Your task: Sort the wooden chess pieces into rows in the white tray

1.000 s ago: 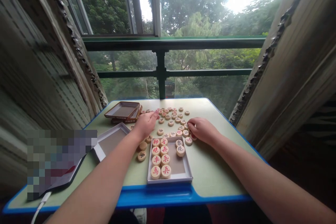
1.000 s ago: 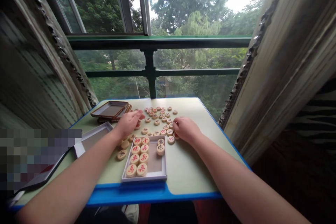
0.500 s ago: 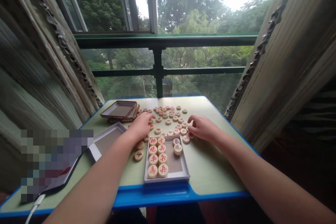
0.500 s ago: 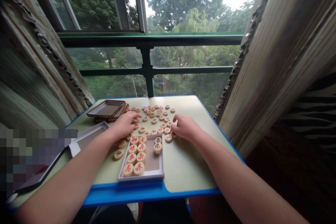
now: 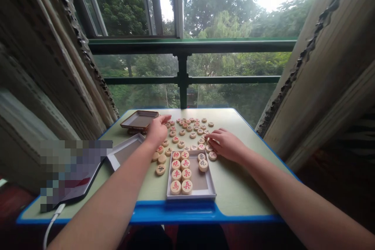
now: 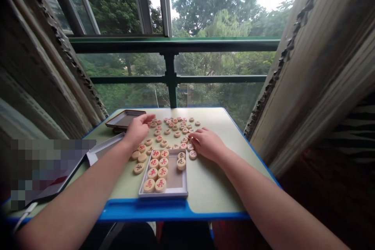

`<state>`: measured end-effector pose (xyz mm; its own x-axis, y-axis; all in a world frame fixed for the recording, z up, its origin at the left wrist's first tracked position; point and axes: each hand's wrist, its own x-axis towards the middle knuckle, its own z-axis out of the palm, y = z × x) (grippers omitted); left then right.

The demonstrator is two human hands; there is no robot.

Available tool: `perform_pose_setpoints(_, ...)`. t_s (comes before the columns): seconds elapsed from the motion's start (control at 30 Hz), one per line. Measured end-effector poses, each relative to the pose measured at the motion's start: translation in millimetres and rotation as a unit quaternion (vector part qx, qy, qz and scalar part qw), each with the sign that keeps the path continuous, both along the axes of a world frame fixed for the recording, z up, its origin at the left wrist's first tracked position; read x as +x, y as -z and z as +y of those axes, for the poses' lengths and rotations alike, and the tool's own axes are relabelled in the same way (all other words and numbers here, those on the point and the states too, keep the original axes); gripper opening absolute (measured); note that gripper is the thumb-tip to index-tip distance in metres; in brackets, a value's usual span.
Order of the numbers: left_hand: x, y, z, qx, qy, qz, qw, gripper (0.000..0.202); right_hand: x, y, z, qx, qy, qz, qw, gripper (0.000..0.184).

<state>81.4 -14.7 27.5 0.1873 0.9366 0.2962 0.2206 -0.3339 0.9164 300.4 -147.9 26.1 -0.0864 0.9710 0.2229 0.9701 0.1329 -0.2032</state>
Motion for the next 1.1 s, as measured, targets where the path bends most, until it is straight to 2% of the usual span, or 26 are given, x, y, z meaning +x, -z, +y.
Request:
perform_pose_setpoints(0.07,0,-4.5,1,-0.045,-0.002,-0.081,0.996,0.034,-3,0.5,0,0.01,-0.017,-0.013,1.0,0.033)
perform_pose_setpoints(0.13,-2,-10.0,0,-0.09,0.014,-0.128,0.988,0.041,-5,1.2,1,0.012,-0.011,-0.01,1.0,0.033)
perform_pose_setpoints(0.3,-10,-17.0,-2,-0.14,0.077,-0.088,0.983,0.08,-6,4.1,2,0.041,-0.011,0.018,0.999,0.033)
perform_pose_setpoints(0.43,-14,-19.0,-3,-0.132,0.141,-0.097,0.976,0.095,-6,5.0,2,0.046,-0.018,0.046,0.998,0.032)
perform_pose_setpoints(0.6,-20,-19.5,0,-0.101,0.152,-0.107,0.977,0.097,-7,4.8,2,0.048,-0.018,0.053,0.997,0.031)
perform_pose_setpoints(0.8,-26,-12.8,6,-0.119,0.144,-0.084,0.979,0.098,-7,7.1,4,0.038,-0.027,0.064,0.997,0.032)
perform_pose_setpoints(0.97,-28,-20.8,0,-0.085,0.161,-0.091,0.979,0.098,-6,7.7,5,0.043,-0.029,0.059,0.997,0.031)
perform_pose_setpoints(1.1,-27,-29.3,-8,-0.077,0.135,-0.056,0.986,0.095,-8,6.6,5,0.033,-0.031,0.06,0.997,0.03)
